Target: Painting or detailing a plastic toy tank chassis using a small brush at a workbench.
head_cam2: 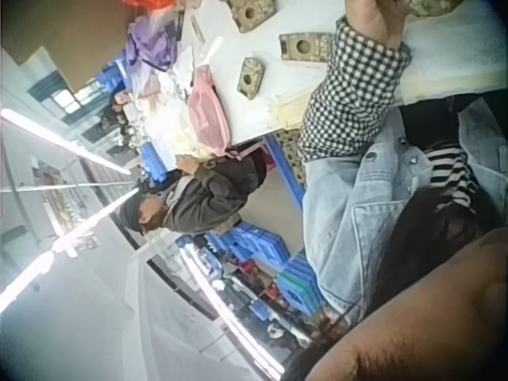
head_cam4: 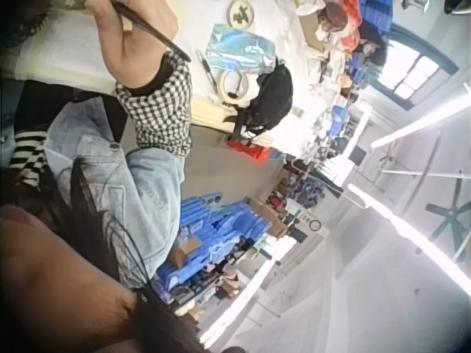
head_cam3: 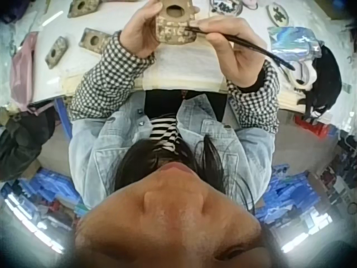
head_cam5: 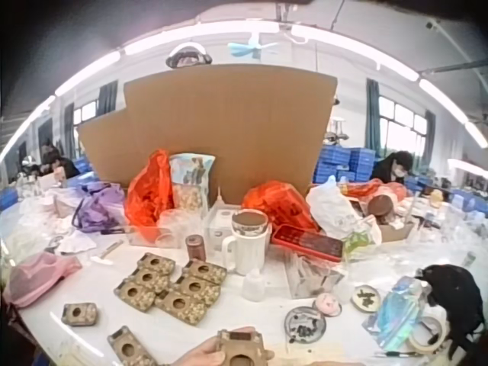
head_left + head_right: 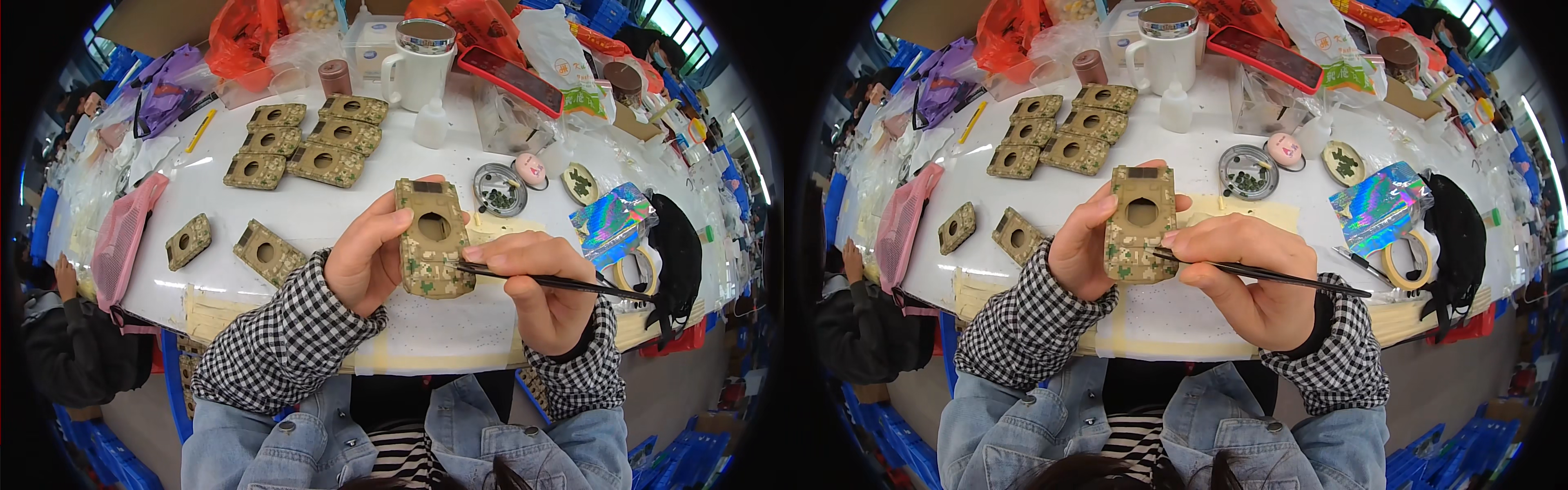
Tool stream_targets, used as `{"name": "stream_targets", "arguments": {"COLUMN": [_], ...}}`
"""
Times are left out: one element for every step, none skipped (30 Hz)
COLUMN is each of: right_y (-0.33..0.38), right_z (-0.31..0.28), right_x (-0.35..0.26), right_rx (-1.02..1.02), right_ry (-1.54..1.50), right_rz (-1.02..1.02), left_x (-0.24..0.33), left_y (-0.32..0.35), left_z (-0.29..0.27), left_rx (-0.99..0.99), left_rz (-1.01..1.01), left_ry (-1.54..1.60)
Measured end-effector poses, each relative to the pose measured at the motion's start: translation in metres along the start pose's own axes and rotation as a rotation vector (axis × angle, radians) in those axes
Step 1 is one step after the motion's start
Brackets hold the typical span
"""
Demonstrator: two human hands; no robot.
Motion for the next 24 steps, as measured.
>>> {"name": "stream_targets", "arguments": {"right_y": [-0.0001, -0.0001, 0.0000, 0.0003, 0.0006, 0.0008, 0.0008, 0.0007, 0.0007, 0.0006, 0.0005, 0.0005, 0.0006, 0.0007, 0.0009, 0.0006, 0.0001, -0.0002, -0.0001, 0.0001, 0.0001, 0.0000, -0.0001, -0.0001], "right_z": [0.0001, 0.0003, 0.0003, 0.0001, -0.0001, 0.0000, 0.0000, 0.0000, 0.0001, 0.0002, 0.0002, 0.0004, 0.0001, -0.0003, -0.0005, -0.0001, 0.0004, 0.0006, 0.0007, 0.0007, 0.0008, 0.0008, 0.0006, 0.0003], "right_x": [0.0000, -0.0002, -0.0002, 0.0001, 0.0005, 0.0007, 0.0007, 0.0007, 0.0007, 0.0007, 0.0006, 0.0007, 0.0007, 0.0008, 0.0008, 0.0004, -0.0001, -0.0005, -0.0005, -0.0005, -0.0003, -0.0002, -0.0001, -0.0002], "right_rx": [0.000, -0.001, -0.001, 0.000, 0.002, 0.003, 0.002, 0.002, 0.001, 0.000, -0.002, -0.004, -0.003, -0.003, -0.003, -0.003, -0.003, -0.002, -0.002, -0.001, -0.001, -0.004, -0.007, -0.010], "right_ry": [0.000, -0.001, 0.000, 0.002, 0.004, 0.005, 0.004, 0.004, 0.003, 0.003, 0.002, 0.001, 0.003, 0.005, 0.006, 0.004, 0.002, 0.002, 0.004, 0.006, 0.008, 0.010, 0.012, 0.015], "right_rz": [0.002, 0.005, 0.007, 0.007, 0.008, 0.008, 0.008, 0.009, 0.010, 0.009, 0.008, 0.007, 0.006, 0.005, 0.004, 0.003, 0.001, -0.001, -0.001, -0.001, 0.000, 0.000, 0.001, 0.001], "left_x": [0.0000, 0.0000, -0.0003, -0.0007, -0.0012, -0.0012, -0.0011, -0.0009, -0.0007, -0.0006, -0.0006, -0.0005, -0.0005, -0.0005, -0.0005, -0.0004, -0.0001, -0.0002, -0.0003, -0.0005, -0.0005, -0.0008, -0.0011, -0.0015], "left_y": [0.0001, 0.0003, 0.0001, -0.0002, -0.0005, -0.0004, -0.0003, -0.0002, 0.0000, 0.0001, 0.0003, 0.0004, 0.0005, 0.0005, 0.0007, 0.0008, 0.0010, 0.0009, 0.0007, 0.0007, 0.0006, 0.0005, 0.0005, 0.0003], "left_z": [-0.0001, -0.0004, -0.0006, -0.0006, -0.0007, -0.0008, -0.0009, -0.0008, -0.0008, -0.0007, -0.0006, -0.0006, 0.0000, 0.0009, 0.0013, 0.0011, 0.0006, 0.0005, 0.0005, 0.0006, 0.0006, 0.0003, -0.0001, -0.0002], "left_rx": [0.006, 0.012, 0.017, 0.011, 0.006, 0.002, 0.004, 0.005, 0.007, 0.008, 0.008, 0.009, 0.007, 0.005, 0.004, 0.001, -0.001, -0.006, -0.007, -0.009, -0.010, -0.008, -0.007, -0.007], "left_rz": [0.000, 0.000, 0.000, -0.001, -0.002, -0.002, -0.003, -0.004, -0.006, -0.006, -0.007, -0.008, -0.009, -0.011, -0.012, -0.013, -0.013, -0.014, -0.015, -0.015, -0.015, -0.017, -0.018, -0.020], "left_ry": [-0.001, -0.002, -0.003, -0.001, 0.001, 0.002, 0.000, -0.002, -0.004, -0.003, -0.002, -0.001, 0.002, 0.005, 0.008, 0.005, 0.003, 0.000, 0.001, 0.001, 0.002, 0.003, 0.005, 0.006]}}
Point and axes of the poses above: each hand's wrist, its own y-axis away from the middle knuckle, its own z-axis out of the palm, x = y × z, the point moved 5 cm from there along -y, towards the middle knuckle, and after that the axes turned 11 degrees about x, right-handed, at the moved point
